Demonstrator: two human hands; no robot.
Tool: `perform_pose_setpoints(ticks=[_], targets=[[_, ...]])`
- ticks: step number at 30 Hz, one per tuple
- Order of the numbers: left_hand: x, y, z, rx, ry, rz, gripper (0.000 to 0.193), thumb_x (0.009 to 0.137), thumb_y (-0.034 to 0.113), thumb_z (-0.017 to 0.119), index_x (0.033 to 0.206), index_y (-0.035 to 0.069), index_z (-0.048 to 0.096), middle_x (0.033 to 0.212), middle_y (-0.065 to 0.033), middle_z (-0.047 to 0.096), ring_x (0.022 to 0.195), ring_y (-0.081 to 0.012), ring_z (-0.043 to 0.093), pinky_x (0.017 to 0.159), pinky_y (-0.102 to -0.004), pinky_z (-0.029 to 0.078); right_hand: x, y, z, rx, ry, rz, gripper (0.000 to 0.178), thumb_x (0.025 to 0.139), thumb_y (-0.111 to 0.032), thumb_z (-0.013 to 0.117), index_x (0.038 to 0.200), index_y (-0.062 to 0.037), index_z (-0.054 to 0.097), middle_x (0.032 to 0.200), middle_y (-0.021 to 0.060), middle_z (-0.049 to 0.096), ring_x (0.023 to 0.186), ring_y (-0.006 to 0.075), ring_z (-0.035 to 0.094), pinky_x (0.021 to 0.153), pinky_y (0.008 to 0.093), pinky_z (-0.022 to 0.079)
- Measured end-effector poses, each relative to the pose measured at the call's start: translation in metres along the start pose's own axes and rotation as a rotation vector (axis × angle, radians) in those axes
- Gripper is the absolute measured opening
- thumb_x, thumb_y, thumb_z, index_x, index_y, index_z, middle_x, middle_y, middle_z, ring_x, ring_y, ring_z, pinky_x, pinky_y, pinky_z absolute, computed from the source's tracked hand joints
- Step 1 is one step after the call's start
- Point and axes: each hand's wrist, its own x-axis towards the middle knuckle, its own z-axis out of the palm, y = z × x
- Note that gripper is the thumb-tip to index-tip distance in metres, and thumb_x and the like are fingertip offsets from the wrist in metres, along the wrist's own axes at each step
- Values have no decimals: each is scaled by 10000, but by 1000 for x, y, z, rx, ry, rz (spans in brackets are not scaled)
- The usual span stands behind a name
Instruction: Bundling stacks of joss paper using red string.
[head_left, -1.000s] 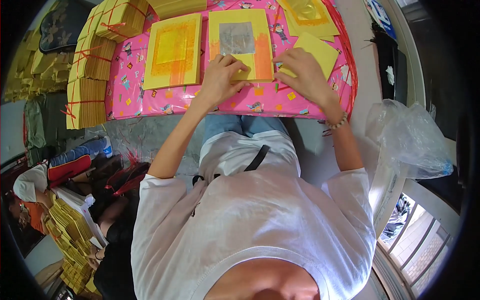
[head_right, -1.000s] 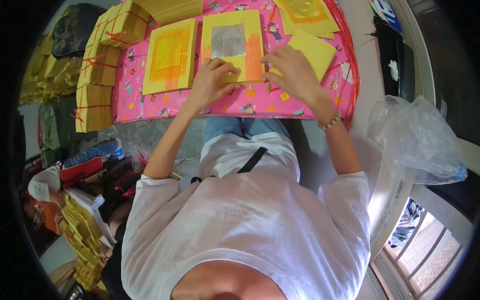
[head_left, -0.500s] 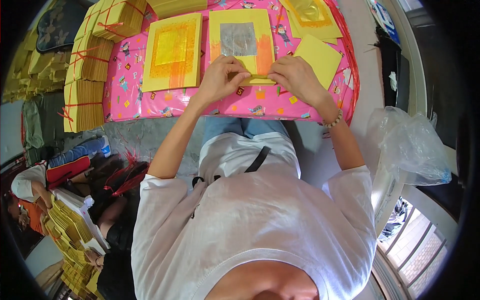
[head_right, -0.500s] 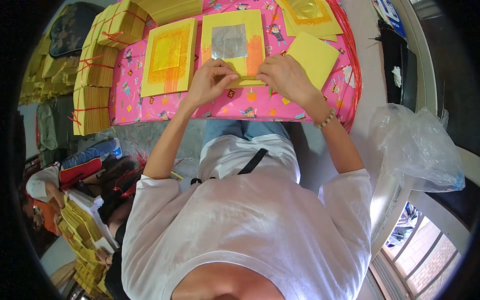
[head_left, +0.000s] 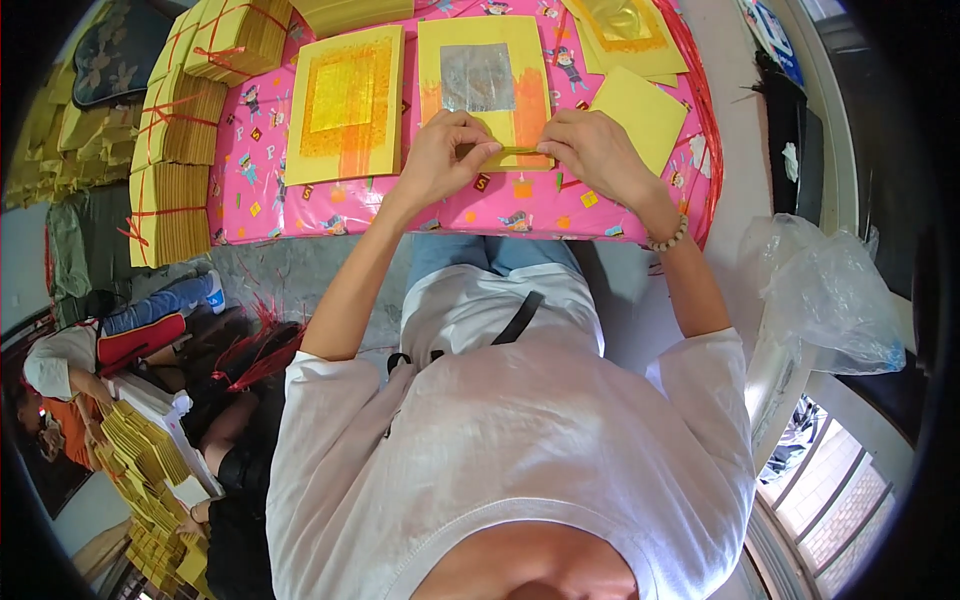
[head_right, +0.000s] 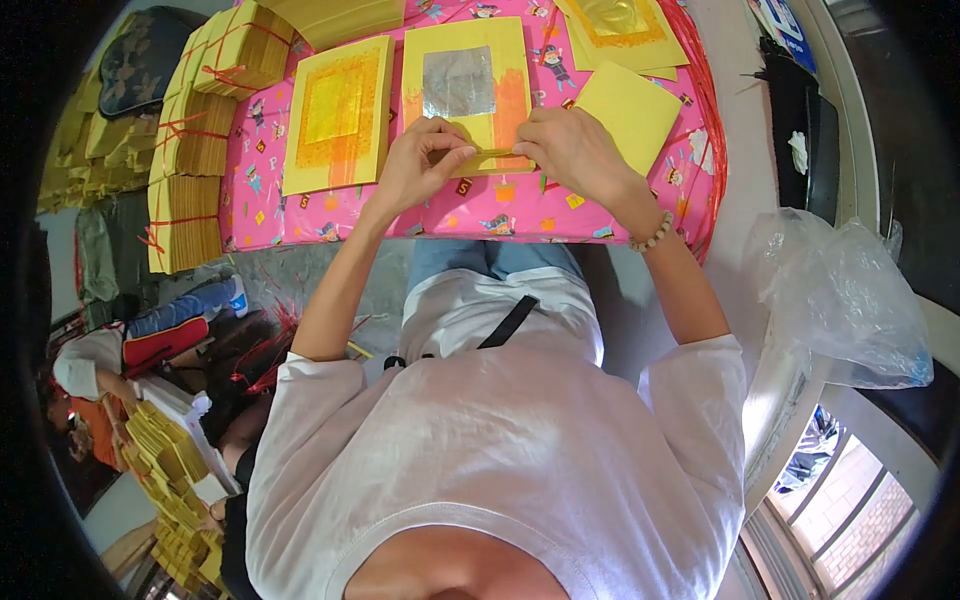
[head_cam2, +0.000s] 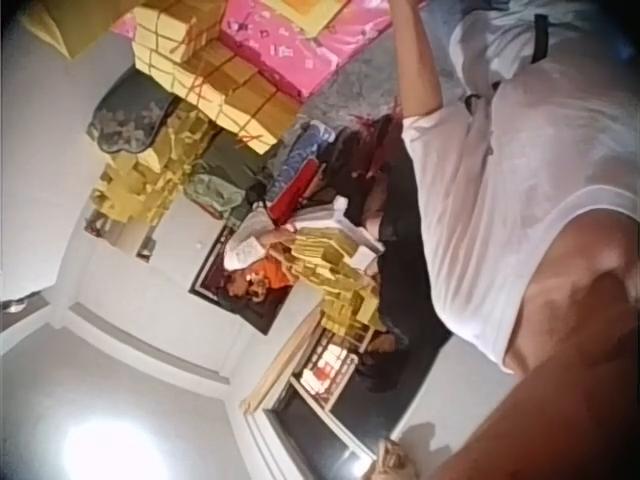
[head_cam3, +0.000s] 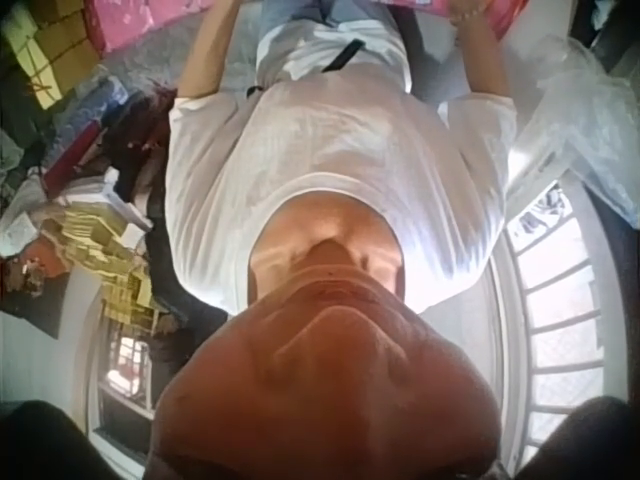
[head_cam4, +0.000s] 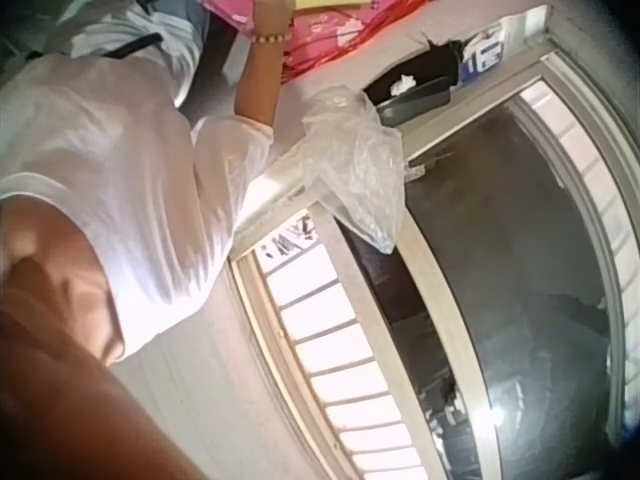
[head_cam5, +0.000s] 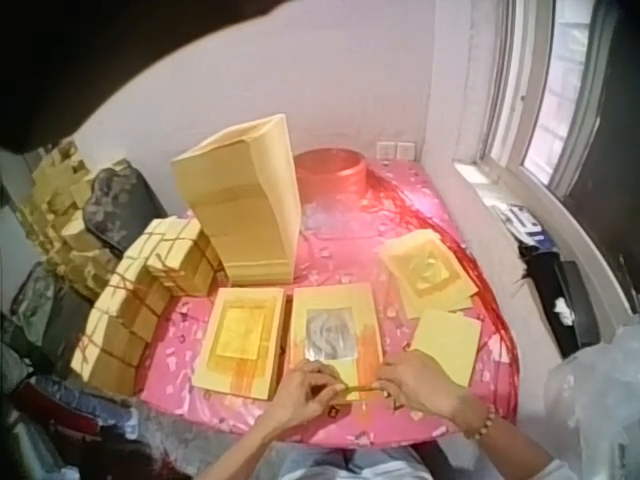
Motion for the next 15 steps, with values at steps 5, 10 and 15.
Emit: perform_pose_setpoints(ticks=[5, 10, 15], targets=[[0, 0, 0, 10, 10, -1, 203, 774, 209, 685, 764, 6, 687, 778, -100, 620, 785, -262, 556, 718, -363, 448, 1, -1, 0, 11, -4, 9, 178, 859, -195, 587, 821, -25, 622, 771, 114, 581, 737, 303, 574, 676, 405, 458], [0, 8, -7, 84, -40, 107, 196, 766, 208, 690, 846, 31, 660, 827, -112, 604, 824, -288, 555, 750, -374, 456, 4, -8, -4, -104, 5, 18, 152, 865, -186, 579, 841, -42, 621, 670, 124, 581, 656, 328, 579, 662, 412, 460], [4, 20, -9, 377, -1, 241, 204, 769, 121, 658, 947, 46, 591, 891, -105, 597, 877, -301, 558, 781, -387, 460, 8, -16, -14, -118, 61, 53, 150, 867, -192, 587, 907, -54, 631, 691, 132, 596, 660, 330, 588, 665, 414, 465]])
